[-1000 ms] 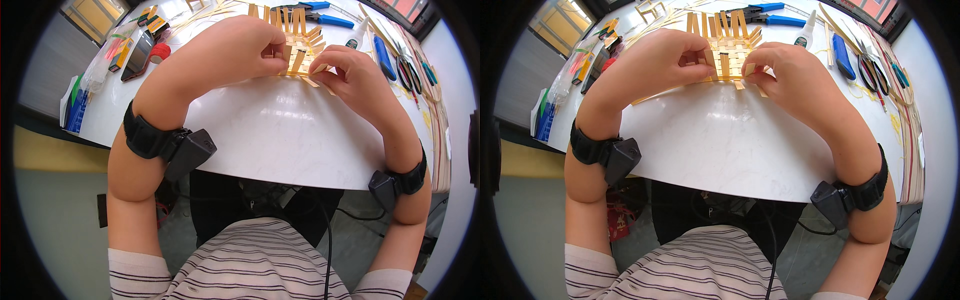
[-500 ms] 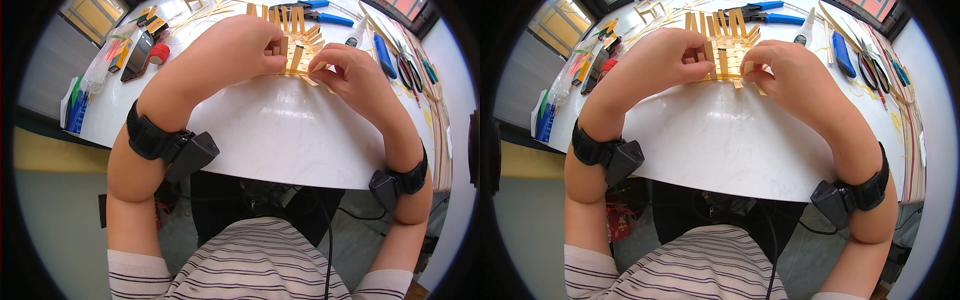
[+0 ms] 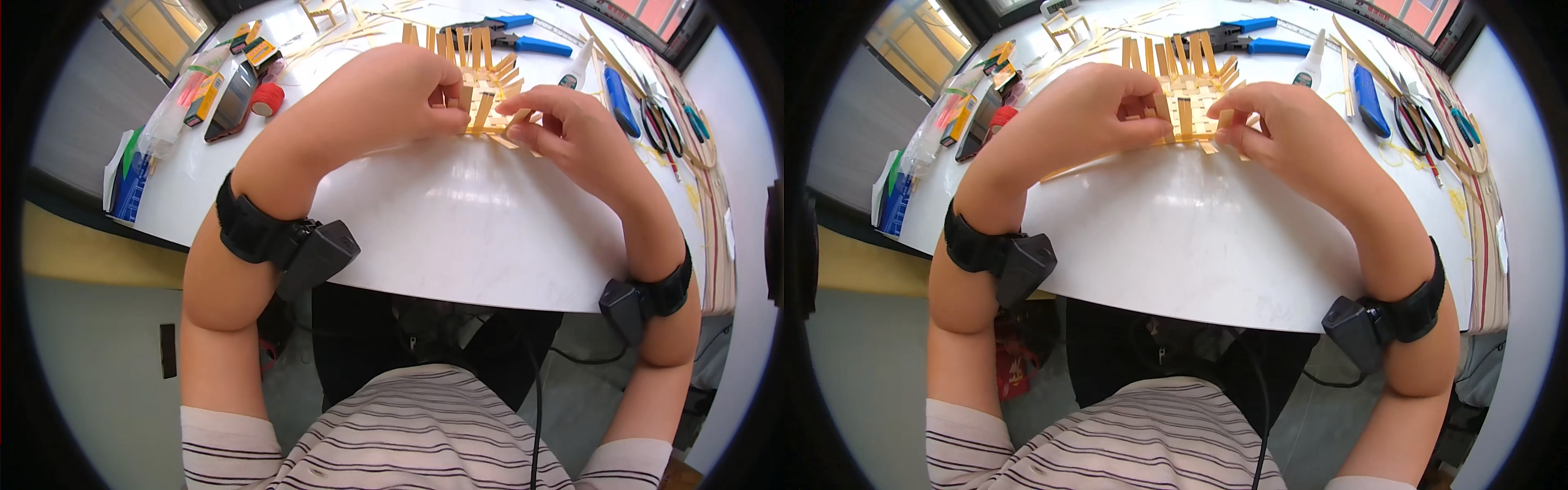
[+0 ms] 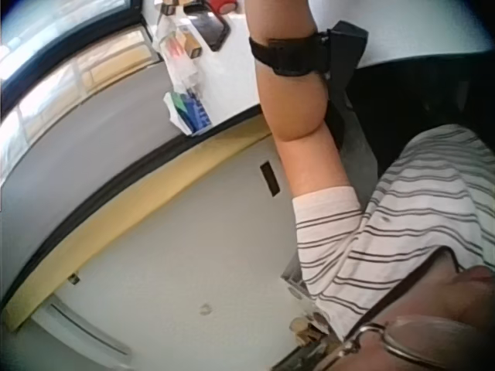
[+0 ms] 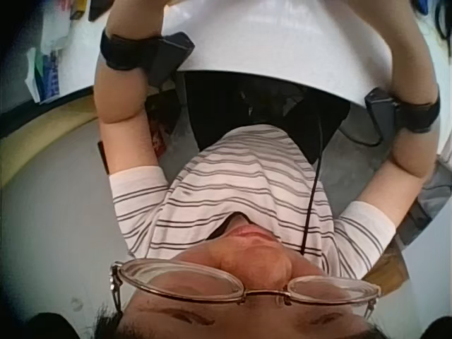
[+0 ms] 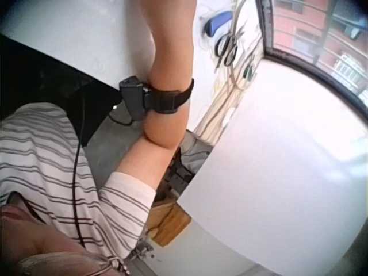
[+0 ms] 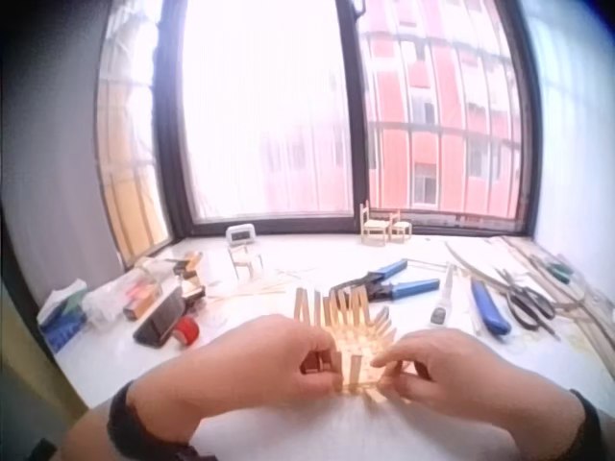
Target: The person weaves thin bamboo strips into a curved lattice structure on a white table. They repeatedly cut strip ends with scissors, apply glue from a white bottle to intersections, and press the strips into place by hand.
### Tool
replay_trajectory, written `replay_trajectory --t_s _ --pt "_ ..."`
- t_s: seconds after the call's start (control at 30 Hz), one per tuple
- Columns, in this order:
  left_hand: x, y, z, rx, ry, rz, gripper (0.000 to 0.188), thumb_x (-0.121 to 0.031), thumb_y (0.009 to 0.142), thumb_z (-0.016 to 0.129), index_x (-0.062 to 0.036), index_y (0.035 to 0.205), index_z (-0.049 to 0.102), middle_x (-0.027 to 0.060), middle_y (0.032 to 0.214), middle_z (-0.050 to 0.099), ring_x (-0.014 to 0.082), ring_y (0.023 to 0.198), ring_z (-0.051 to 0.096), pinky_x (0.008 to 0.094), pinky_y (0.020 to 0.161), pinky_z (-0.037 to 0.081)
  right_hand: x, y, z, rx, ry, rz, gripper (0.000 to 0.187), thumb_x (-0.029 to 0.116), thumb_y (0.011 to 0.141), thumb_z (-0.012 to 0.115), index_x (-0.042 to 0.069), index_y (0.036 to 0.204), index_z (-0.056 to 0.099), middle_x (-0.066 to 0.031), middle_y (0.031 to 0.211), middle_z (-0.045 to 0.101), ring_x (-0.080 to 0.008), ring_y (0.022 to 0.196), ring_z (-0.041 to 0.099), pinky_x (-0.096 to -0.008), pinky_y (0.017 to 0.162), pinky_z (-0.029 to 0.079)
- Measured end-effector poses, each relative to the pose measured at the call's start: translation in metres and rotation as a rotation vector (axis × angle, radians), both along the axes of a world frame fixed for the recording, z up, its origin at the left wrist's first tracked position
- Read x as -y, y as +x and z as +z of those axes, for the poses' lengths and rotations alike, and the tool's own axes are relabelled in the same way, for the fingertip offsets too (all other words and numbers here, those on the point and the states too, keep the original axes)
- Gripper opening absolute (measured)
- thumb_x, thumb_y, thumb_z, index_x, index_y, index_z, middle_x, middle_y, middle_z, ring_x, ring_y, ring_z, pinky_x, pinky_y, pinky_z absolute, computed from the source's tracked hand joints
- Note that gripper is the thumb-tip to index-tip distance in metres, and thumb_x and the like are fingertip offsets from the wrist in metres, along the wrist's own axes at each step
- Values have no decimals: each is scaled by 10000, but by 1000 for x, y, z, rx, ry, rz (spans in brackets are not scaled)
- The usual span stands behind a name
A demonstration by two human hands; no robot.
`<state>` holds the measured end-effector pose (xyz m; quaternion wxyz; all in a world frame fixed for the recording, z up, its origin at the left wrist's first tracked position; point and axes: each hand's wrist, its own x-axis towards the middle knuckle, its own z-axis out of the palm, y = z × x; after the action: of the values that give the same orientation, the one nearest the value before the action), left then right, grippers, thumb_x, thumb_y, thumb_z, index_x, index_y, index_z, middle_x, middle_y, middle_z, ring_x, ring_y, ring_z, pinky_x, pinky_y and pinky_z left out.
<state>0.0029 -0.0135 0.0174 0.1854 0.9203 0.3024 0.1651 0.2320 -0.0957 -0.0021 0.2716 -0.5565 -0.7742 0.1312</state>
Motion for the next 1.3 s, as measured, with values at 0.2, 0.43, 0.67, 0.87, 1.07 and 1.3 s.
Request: replay_trajectory --t_s 0.2,0.43,0.67,0.87,1.07,1.3 --pt "3 0 6 8 -57 -11 205 -196 844 695 2 894 702 112 700 643 198 634 598 317 637 488 3 -3 11 -78 -79 -43 256 228 950 676 -4 1044 730 -121 805 693 -169 650 562 -312 635 478" --pt "2 1 8 -34 -53 -36 209 -192 848 692 12 897 693 126 706 643 224 627 592 335 634 486 0 0 13 -99 -109 -52 245 217 959 668 6 1066 734 -87 813 710 -141 675 579 -298 665 498" --pt "-2 -2 3 -21 -32 -66 248 -241 850 712 3 898 703 122 701 648 224 623 593 330 631 487 -2 -2 13 -99 -116 -65 258 227 960 672 11 1085 736 -84 818 716 -132 661 563 -297 658 495" --pt "-7 -2 7 -50 -87 -97 330 -348 888 742 -23 948 736 81 774 699 203 691 628 314 670 499 -12 15 4 -238 27 -87 289 271 988 665 16 1102 739 -69 841 722 -109 662 553 -279 657 483" --pt "-19 -12 20 89 -166 -40 400 -416 918 734 -26 1002 741 85 836 721 185 780 658 325 715 511 -14 18 31 -276 23 -126 384 365 1005 631 9 1104 735 -57 872 723 -132 810 655 -279 730 518" --pt "-13 -13 17 15 -45 -222 415 -411 899 744 -14 1020 739 116 876 735 214 779 692 335 722 539 -47 3 44 -214 -304 216 523 495 1039 534 20 1125 734 -100 956 734 -173 890 691 -311 826 552"
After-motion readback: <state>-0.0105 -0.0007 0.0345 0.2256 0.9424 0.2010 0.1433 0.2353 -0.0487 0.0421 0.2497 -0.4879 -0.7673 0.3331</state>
